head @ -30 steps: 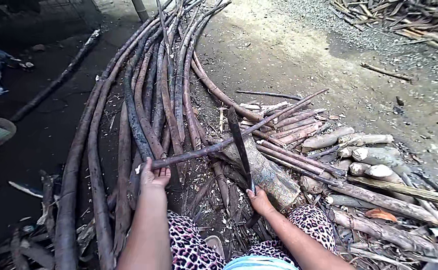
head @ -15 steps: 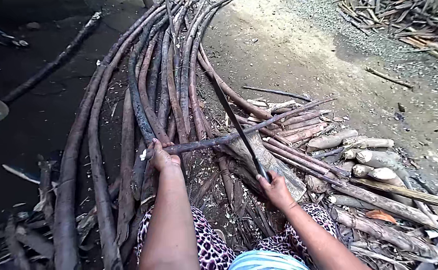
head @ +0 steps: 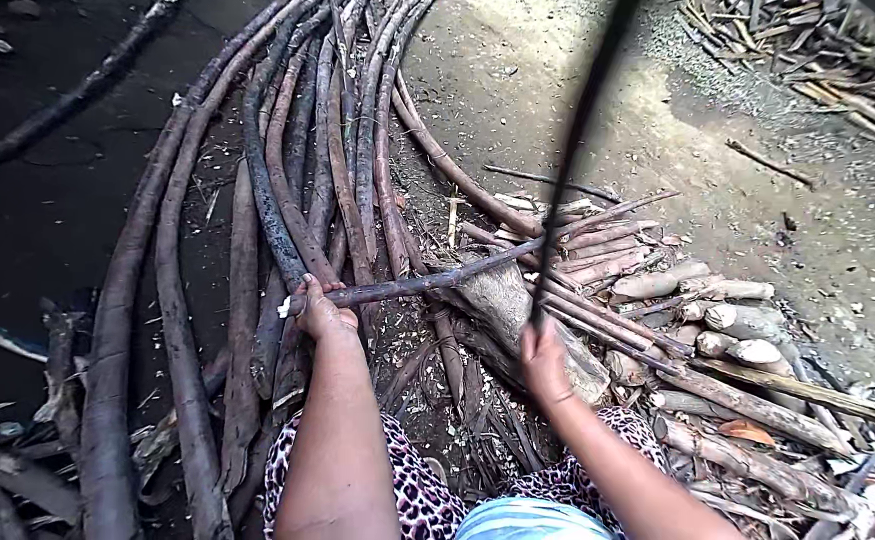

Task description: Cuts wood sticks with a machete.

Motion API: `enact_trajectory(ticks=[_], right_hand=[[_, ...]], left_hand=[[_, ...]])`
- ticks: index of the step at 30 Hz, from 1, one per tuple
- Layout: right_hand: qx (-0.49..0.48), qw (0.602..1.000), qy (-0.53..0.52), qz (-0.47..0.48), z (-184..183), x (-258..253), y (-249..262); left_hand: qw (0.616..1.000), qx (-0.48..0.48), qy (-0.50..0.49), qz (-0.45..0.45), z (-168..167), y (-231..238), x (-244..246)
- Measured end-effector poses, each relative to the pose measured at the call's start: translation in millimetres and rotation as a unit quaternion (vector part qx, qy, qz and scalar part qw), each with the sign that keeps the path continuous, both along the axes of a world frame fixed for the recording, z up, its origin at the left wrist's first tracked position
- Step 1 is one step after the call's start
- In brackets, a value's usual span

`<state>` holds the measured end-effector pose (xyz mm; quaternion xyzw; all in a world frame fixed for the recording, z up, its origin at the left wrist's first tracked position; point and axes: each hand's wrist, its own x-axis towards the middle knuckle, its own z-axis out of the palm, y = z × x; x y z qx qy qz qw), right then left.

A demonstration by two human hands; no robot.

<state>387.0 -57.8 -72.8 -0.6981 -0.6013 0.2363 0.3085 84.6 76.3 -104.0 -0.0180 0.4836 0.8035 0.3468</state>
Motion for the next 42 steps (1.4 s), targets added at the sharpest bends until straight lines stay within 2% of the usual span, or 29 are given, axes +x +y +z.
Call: enact_trajectory(ticks=[1,2,3,5,8,11,12,15,18,19,20,21,23,25,28,30,33,34,38,40,42], right_hand=[[-0.176,0.984,-0.025,0.004,-32.8,2.2,-10.7],[-0.284,0.958,-0.024,0.003,-51.9,1.6,-13.1],[-0.332,0.943,-0.016,-0.001,-58.1,0.0,-10.6],[-0.358,0.934,-0.005,0.002,-53.5,2.6,-11.7],[-0.341,0.939,0.036,0.010,-38.8,12.4,-14.3],[-0.335,0.934,0.128,-0.005,-19.6,10.9,-24.0],[-0.344,0.920,0.186,-0.017,-10.1,8.4,-28.6],[-0.386,0.844,0.368,-0.053,21.5,5.0,-37.9],[-0.375,0.806,0.454,-0.062,45.6,8.3,-29.7],[-0.365,0.813,0.449,-0.065,46.4,7.2,-26.9],[-0.351,0.837,0.415,-0.064,39.4,4.6,-25.3],[-0.336,0.874,0.346,-0.051,24.1,2.0,-25.6],[-0.306,0.936,0.172,-0.019,-14.1,-3.4,-29.0],[-0.294,0.951,0.093,-0.006,-40.0,-12.7,-31.1],[-0.286,0.951,0.120,-0.008,-45.1,-29.6,-25.4],[-0.282,0.932,0.221,-0.044,-36.0,-33.0,-16.7],[-0.312,0.859,0.397,-0.088,-6.3,-17.0,-20.7],[-0.308,0.860,0.399,-0.080,4.7,-8.3,-21.9],[-0.218,0.938,0.271,-0.005,61.3,23.3,-12.5],[-0.089,0.958,0.269,0.041,98.1,28.4,-4.6],[0.079,0.950,0.288,0.097,136.1,27.1,4.5]], left_hand=[[1.000,0.001,0.003,-0.012,1.9,-0.9,0.3],[0.999,0.009,0.005,-0.033,5.9,-1.2,1.8],[0.998,0.025,0.002,-0.059,11.9,-0.2,3.4],[0.994,0.046,-0.034,-0.088,18.6,-4.3,3.1],[0.990,0.055,-0.096,-0.084,28.2,-7.0,6.0],[0.983,0.132,-0.045,-0.115,29.8,-4.2,1.9],[0.978,0.161,-0.015,-0.131,31.2,-4.2,0.0],[0.955,0.229,0.035,-0.185,27.9,-10.3,-2.8],[0.929,0.270,0.053,-0.248,26.9,-13.9,-7.3],[0.934,0.237,0.052,-0.262,29.1,-15.5,-8.0],[0.948,0.177,0.040,-0.263,31.7,-17.4,-7.2],[0.966,0.098,0.006,-0.238,35.7,-19.0,-3.7],[0.985,0.016,-0.096,-0.143,46.1,-19.8,5.3],[0.988,0.019,-0.144,-0.057,56.5,-17.3,11.2],[0.985,0.114,-0.123,-0.032,54.4,-11.9,14.7],[0.983,0.150,-0.101,-0.041,39.9,-5.8,11.8],[0.990,0.106,-0.095,-0.016,18.6,-4.1,13.3],[0.991,0.094,-0.093,-0.007,14.2,-4.1,13.0],[0.992,0.102,-0.078,-0.015,2.7,-3.6,9.6],[0.991,0.104,-0.078,-0.015,2.5,-3.3,8.8],[0.992,0.104,-0.074,-0.014,3.4,-3.8,10.1]])
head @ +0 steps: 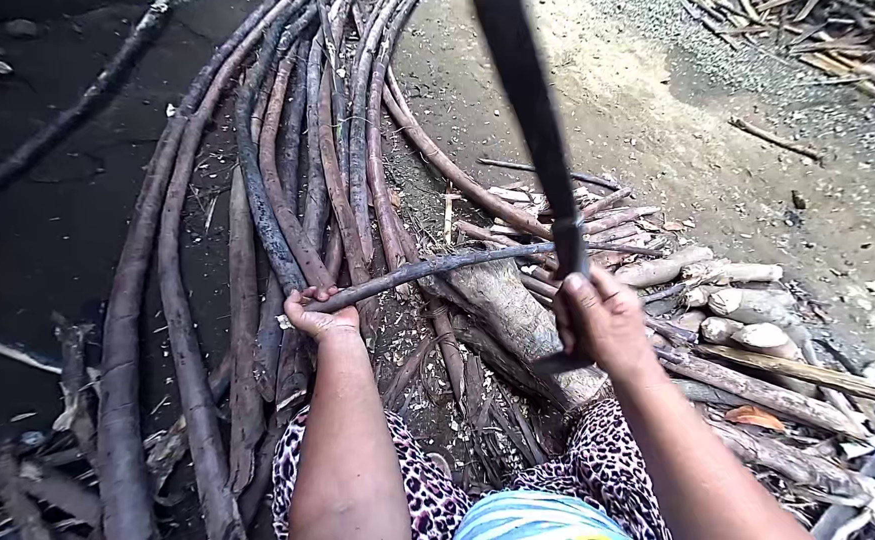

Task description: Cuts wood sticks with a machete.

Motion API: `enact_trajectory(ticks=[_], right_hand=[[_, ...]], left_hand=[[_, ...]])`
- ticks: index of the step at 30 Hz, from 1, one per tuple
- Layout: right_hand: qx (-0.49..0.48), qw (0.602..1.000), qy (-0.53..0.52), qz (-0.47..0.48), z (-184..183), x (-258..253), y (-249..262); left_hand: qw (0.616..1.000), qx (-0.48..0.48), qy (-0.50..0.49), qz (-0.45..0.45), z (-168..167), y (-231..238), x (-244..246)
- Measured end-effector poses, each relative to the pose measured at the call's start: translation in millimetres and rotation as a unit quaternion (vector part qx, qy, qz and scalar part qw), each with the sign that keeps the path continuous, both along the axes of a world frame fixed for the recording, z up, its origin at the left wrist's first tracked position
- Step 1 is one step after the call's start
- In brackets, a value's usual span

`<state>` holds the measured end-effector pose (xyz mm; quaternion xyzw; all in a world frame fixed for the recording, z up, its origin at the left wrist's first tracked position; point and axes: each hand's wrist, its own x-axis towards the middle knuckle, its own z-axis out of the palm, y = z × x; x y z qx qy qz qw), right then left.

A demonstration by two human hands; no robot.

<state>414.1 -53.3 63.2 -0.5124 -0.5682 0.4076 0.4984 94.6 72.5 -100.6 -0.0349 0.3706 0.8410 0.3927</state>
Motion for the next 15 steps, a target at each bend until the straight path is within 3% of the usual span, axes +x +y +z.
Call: enact_trajectory(ticks=[2,4,6,7,9,10,12,13,15], right_hand=[[0.178,0.984,0.020,0.002,41.9,-6.5,15.4],[0.328,0.944,0.015,-0.039,76.1,-17.0,40.7],[0.419,0.901,0.033,-0.105,83.4,-28.1,68.7],[0.420,0.897,0.016,-0.136,68.5,-30.1,74.7],[0.276,0.940,-0.104,-0.171,-9.3,-27.4,57.1],[0.134,0.962,-0.187,-0.148,-62.6,-25.0,36.4],[-0.189,0.946,-0.260,-0.053,-143.1,-22.6,2.1],[-0.297,0.923,-0.241,-0.027,-160.8,-24.5,-3.9],[-0.370,0.906,-0.202,-0.032,-157.6,-29.3,-1.2]], left_hand=[[1.000,0.001,0.004,-0.002,2.3,0.0,1.6],[1.000,0.009,0.008,-0.004,2.2,-0.1,2.0],[1.000,0.012,0.011,-0.006,1.7,-0.9,2.2],[1.000,0.007,0.014,-0.003,1.9,-1.8,2.6],[1.000,0.003,0.014,0.002,4.0,-1.5,2.5],[1.000,0.002,0.011,0.003,4.7,-1.4,2.4],[1.000,0.007,0.007,0.002,3.6,-4.7,0.9],[1.000,0.016,0.008,-0.003,5.3,-5.8,-0.1],[0.996,0.072,0.014,-0.058,18.0,-7.2,-1.4]])
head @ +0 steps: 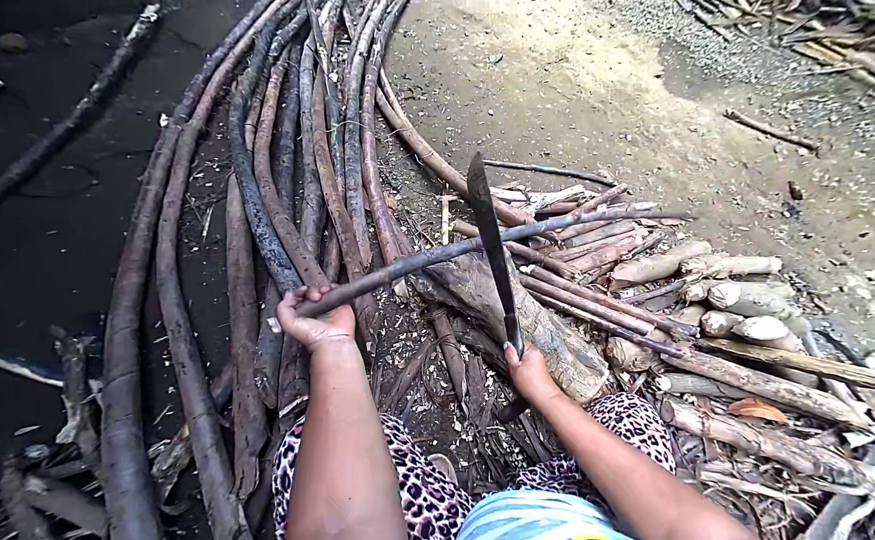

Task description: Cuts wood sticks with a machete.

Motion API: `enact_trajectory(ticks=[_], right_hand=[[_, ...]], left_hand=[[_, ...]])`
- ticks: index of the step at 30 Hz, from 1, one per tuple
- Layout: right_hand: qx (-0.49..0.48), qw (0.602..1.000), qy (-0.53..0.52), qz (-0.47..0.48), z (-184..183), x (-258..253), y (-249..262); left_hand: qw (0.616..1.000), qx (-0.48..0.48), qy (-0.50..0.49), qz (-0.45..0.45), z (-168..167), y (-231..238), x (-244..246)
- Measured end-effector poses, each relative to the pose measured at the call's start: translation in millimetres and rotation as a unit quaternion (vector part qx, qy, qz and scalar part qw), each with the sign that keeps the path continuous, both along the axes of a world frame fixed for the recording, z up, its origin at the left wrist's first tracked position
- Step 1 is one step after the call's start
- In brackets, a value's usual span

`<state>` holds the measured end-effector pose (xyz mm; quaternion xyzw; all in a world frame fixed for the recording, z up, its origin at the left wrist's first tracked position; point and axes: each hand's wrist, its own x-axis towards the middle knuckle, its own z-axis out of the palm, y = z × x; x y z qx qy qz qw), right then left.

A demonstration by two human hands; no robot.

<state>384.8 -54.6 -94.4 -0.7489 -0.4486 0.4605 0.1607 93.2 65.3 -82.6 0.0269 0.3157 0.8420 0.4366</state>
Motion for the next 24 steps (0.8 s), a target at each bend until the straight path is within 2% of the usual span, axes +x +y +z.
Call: enact_trajectory(ticks=[2,4,8,10,12,14,16,17,20,21,22,23,24], right_hand=[[-0.030,0.999,0.039,-0.021,12.4,2.6,0.5],[-0.029,0.995,0.080,-0.045,19.1,8.9,1.5],[0.014,0.984,0.150,-0.093,15.4,16.0,-20.6],[0.028,0.984,0.145,-0.096,12.9,19.4,-35.6],[0.049,0.989,0.116,-0.082,7.3,23.1,-45.9],[0.052,0.992,0.092,-0.066,2.4,27.5,-50.3],[0.030,0.993,0.094,-0.066,0.8,32.1,-55.3],[0.014,0.991,0.107,-0.074,0.5,33.8,-58.1],[-0.023,0.983,0.150,-0.101,-3.7,42.8,-65.6],[-0.030,0.981,0.160,-0.109,-6.2,45.7,-67.8],[-0.034,0.979,0.167,-0.111,-8.0,48.0,-69.8],[-0.032,0.980,0.167,-0.109,-10.4,49.6,-71.3],[-0.022,0.981,0.161,-0.104,-12.8,49.9,-72.3]], left_hand=[[0.997,-0.002,0.011,-0.072,11.9,-10.5,0.1],[0.994,-0.052,-0.018,-0.097,24.6,-14.8,1.6],[0.993,-0.057,-0.094,-0.035,26.6,-13.1,3.3],[0.991,-0.042,-0.130,0.013,19.6,-8.5,1.5],[0.992,-0.025,-0.124,0.028,20.3,-6.4,-0.3],[0.995,-0.063,-0.071,0.009,28.6,-12.5,-2.8],[0.987,-0.158,0.030,-0.016,33.6,-25.1,-8.2],[0.971,-0.212,0.100,-0.034,34.8,-32.8,-15.1],[0.876,-0.339,0.310,-0.145,49.0,-57.4,-38.8],[0.850,-0.358,0.337,-0.190,53.0,-63.2,-46.3],[0.840,-0.364,0.341,-0.214,55.0,-66.4,-51.5],[0.848,-0.356,0.330,-0.214,55.6,-68.5,-53.0],[0.876,-0.326,0.302,-0.188,54.4,-69.3,-52.1]])
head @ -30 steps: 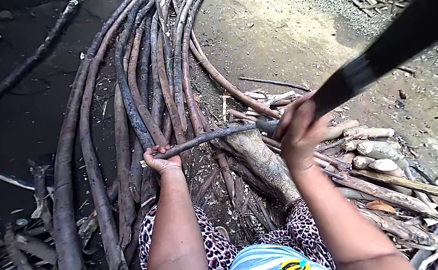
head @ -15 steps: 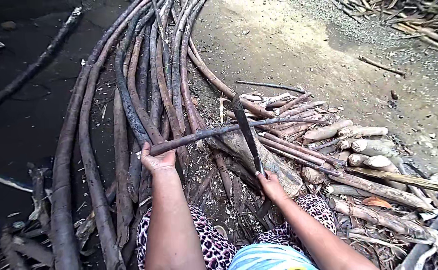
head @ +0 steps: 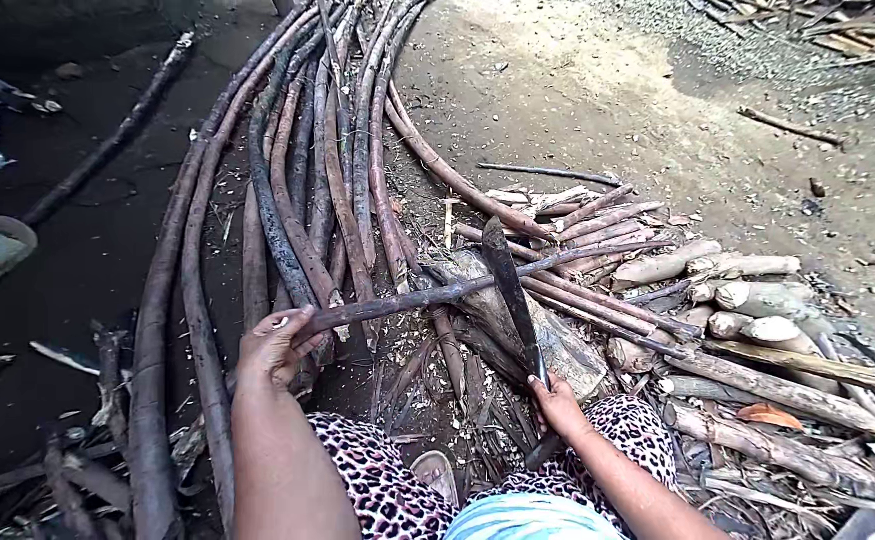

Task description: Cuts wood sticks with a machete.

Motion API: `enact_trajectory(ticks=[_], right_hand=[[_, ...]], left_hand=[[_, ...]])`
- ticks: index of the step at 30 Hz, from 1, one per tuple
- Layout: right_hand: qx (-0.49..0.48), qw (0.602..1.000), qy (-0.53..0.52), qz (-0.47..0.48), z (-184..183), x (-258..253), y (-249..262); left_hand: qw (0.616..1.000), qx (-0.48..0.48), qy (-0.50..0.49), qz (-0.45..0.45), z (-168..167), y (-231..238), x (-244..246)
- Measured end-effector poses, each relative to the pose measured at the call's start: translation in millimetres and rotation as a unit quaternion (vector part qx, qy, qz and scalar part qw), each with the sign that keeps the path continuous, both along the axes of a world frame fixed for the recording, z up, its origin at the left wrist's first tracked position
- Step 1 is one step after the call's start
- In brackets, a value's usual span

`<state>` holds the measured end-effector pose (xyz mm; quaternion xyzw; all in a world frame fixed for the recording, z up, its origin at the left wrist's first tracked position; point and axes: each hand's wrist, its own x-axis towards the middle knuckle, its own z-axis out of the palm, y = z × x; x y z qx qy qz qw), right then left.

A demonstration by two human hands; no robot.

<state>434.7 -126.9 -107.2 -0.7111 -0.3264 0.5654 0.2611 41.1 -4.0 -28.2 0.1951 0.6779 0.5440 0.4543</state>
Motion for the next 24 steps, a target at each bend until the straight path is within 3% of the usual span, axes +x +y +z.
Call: enact_trajectory(ticks=[3,5,7,9,14,18,20,22,23,24], right_hand=[[0.042,0.999,-0.031,0.015,2.4,-0.9,6.5],[0.089,0.995,-0.038,0.024,19.6,-2.6,17.8],[0.160,0.986,-0.033,0.015,51.8,-7.1,29.9],[0.284,0.958,-0.025,-0.013,88.7,-10.7,41.5],[0.598,0.801,-0.020,-0.025,183.7,3.7,70.0],[0.742,0.665,0.003,-0.087,253.9,9.5,102.5],[0.772,0.619,0.036,-0.140,264.2,13.4,118.2],[0.762,0.622,0.032,-0.177,244.1,8.9,119.8],[0.727,0.661,0.022,-0.187,217.4,1.8,113.6],[0.662,0.725,0.005,-0.190,177.4,-7.5,102.0]], left_hand=[[0.958,0.180,-0.181,0.130,-9.9,14.4,18.2],[0.932,0.250,-0.243,0.099,-19.7,25.9,41.1],[0.928,0.262,-0.264,0.032,-33.9,36.6,60.0],[0.927,0.264,-0.267,0.019,-42.0,50.6,76.3],[0.920,0.337,-0.186,0.068,-33.3,87.3,62.5],[0.925,0.310,-0.163,0.149,-56.8,98.9,52.7],[0.920,0.310,-0.174,0.162,-62.3,102.4,50.4],[0.921,0.308,-0.179,0.157,-61.3,103.4,49.9],[0.922,0.308,-0.180,0.153,-58.5,103.4,50.5],[0.921,0.309,-0.181,0.151,-56.5,103.3,51.1]])
